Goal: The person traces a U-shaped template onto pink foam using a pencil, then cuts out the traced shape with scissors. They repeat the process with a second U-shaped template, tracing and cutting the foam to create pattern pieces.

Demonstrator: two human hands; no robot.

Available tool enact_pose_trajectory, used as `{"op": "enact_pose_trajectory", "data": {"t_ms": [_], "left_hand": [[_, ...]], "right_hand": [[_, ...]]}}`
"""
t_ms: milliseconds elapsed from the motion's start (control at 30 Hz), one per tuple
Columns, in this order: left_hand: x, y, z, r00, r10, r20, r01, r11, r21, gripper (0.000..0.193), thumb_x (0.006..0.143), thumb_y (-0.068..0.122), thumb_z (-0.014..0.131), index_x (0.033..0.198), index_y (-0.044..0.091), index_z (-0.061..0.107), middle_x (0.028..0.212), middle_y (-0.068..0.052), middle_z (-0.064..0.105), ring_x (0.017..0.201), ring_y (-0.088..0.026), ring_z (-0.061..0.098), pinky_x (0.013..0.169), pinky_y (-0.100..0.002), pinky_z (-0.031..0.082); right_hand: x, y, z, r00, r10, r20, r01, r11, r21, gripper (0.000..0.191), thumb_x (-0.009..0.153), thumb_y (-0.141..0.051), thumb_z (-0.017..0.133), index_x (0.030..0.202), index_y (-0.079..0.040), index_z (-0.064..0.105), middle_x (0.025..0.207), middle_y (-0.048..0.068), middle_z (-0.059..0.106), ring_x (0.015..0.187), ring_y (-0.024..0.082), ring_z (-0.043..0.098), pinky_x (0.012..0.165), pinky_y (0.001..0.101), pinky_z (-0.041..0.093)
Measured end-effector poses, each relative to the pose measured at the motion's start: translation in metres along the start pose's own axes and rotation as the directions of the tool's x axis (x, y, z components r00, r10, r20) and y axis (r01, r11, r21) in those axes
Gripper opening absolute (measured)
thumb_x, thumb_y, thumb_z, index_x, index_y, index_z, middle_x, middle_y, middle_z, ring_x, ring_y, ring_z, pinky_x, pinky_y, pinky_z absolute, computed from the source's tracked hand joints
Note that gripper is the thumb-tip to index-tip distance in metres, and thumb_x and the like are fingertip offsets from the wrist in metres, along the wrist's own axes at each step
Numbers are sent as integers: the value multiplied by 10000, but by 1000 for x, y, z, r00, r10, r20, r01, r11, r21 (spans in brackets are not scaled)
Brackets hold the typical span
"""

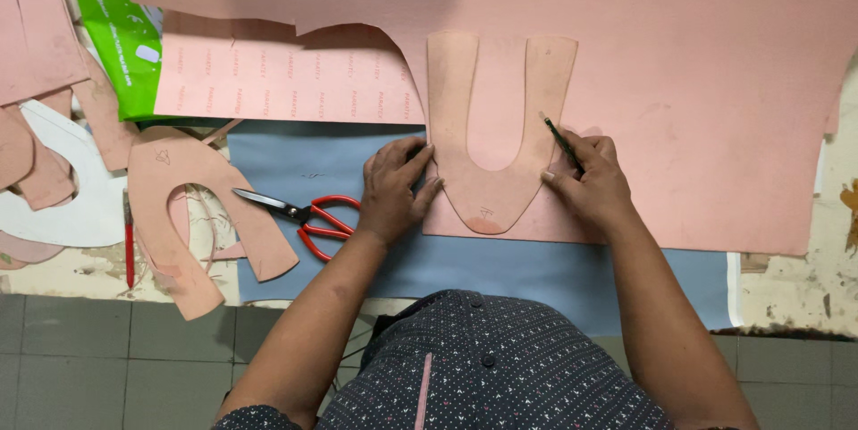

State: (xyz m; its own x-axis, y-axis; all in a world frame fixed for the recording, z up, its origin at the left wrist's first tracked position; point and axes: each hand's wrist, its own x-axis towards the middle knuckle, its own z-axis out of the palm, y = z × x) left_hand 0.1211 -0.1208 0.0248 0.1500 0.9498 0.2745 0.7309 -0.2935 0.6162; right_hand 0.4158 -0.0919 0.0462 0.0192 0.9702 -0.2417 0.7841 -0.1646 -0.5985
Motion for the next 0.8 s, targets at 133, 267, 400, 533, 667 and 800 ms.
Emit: {"op": "enact_pose_trajectory", "data": {"t_ms": [133,267,400,533,667,800], "left_hand": [[0,1,0,1000,-3,11,2,1000,20,513,849,288,798,1306,86,680,1356,-63,583,1313,-267,514,1121,-461,354],[1,2,1,999,-29,40,28,999,24,520,855,299,795,1316,87,680,1363,-57,579,1322,-258,504,1130,-467,341],[2,1,0,998,-44,54,43,999,12,507,836,314,808,1289,110,703,1369,-54,572,1330,-260,493,1131,-465,331],[1,1,-1,998,-43,55,42,999,18,517,828,320,810,1293,117,708,1380,-59,563,1346,-273,477,1137,-471,322],[2,2,0,998,-40,55,39,999,29,541,817,359,817,1289,119,706,1388,-59,559,1354,-273,470,1141,-477,318],[2,2,-1,997,-37,63,34,999,34,601,795,411,828,1298,111,695,1385,-66,551,1354,-281,462,1134,-479,317]], "right_hand": [[0,-1,1,999,-32,-8,32,999,0,727,794,-267,827,1474,-247,571,1149,52,498,931,181,568,872,320,522],[1,-3,1,998,65,19,-65,998,-14,726,793,-270,818,1473,-282,564,1163,34,502,957,175,572,884,323,521],[0,-2,-1,1000,13,10,-13,1000,-12,731,794,-257,822,1478,-260,562,1179,50,493,975,191,571,891,335,516],[1,1,-1,1000,-17,9,17,1000,26,729,799,-242,814,1481,-229,556,1183,58,493,996,194,570,901,329,517],[0,1,-1,1000,-13,3,13,999,29,730,796,-236,815,1480,-221,560,1175,58,497,1007,189,569,906,324,512],[0,0,-3,999,-44,-3,44,998,34,732,798,-234,818,1482,-217,558,1170,65,498,1002,195,568,903,326,513]]}}
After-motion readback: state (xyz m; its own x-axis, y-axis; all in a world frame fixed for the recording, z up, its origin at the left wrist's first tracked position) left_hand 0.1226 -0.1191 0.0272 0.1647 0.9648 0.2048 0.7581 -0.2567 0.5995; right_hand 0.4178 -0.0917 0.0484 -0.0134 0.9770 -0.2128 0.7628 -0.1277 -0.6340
